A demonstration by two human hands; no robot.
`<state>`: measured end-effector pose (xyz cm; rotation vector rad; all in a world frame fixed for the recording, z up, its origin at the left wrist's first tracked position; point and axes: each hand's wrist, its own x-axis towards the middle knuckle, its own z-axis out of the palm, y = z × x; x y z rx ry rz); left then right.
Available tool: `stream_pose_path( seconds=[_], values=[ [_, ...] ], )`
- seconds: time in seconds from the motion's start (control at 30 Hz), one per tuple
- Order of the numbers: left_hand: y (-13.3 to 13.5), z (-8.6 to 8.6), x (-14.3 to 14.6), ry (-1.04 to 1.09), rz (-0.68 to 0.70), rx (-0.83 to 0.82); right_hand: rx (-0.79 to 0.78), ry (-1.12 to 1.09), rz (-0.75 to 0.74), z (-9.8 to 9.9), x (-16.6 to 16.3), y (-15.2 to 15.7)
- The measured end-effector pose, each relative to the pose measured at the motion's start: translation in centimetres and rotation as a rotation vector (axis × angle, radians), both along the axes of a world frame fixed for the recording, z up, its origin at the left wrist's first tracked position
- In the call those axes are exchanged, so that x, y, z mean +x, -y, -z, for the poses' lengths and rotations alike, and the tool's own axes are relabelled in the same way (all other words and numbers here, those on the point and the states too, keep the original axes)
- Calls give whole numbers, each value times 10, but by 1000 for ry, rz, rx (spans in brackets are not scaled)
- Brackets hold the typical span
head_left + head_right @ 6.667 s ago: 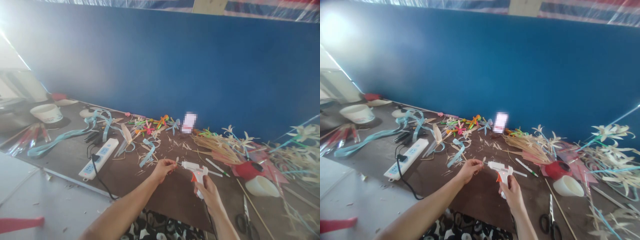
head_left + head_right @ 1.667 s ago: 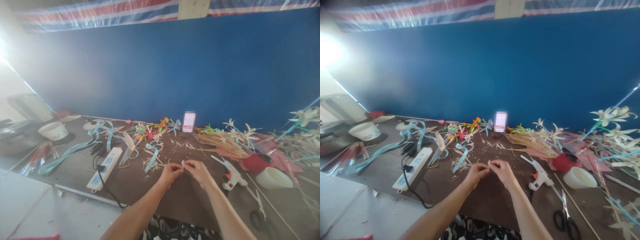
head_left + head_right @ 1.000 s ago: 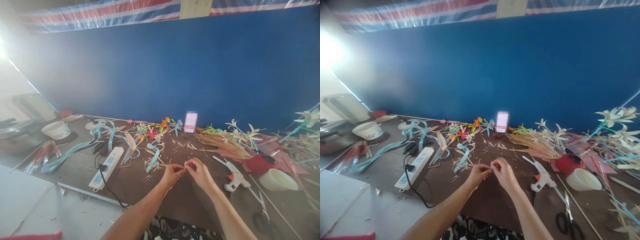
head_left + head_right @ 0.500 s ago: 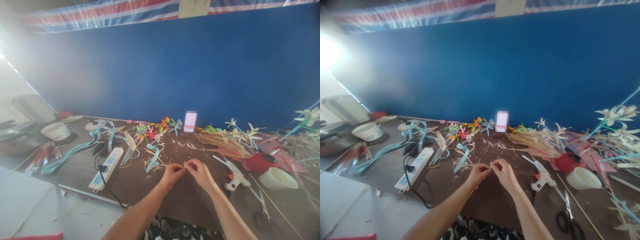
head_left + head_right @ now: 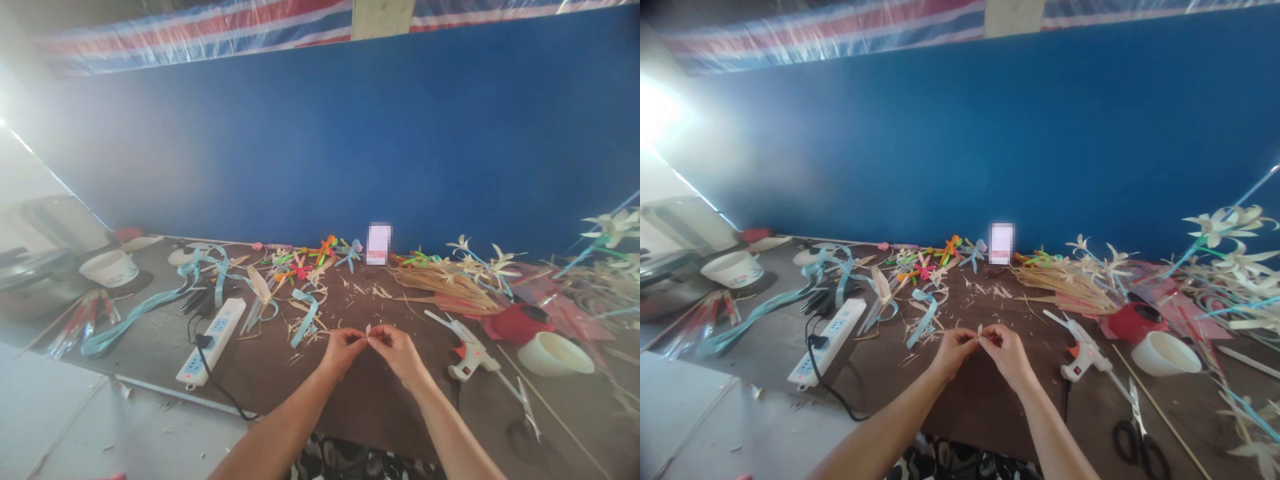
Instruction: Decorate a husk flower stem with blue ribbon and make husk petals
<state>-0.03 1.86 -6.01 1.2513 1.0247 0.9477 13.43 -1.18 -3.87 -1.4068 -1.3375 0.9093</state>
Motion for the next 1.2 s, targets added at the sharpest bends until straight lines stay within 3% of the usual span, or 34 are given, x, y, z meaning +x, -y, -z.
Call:
stream_pose_path(
  seconds=[0.23,0.47,0.83,0.97,1.07,1.2],
  values=[
    [0,-3,0,-110,-22,66,53,111,4,-3,0,-1],
    [0,4,1,-94,46,127,43,147,15,2,1,-3],
    [0,5,2,-65,38,86,8,112,22,2,-1,-3],
    [-3,7,2,-13,-7,9,-38,92,-64,3,6,-4],
    [-5,9,2,23,-29,-59,-65,242,-68,6,25,-13],
    [-7,9,3,61,-18,-78,-83,510,133,13,62,-40]
  ],
)
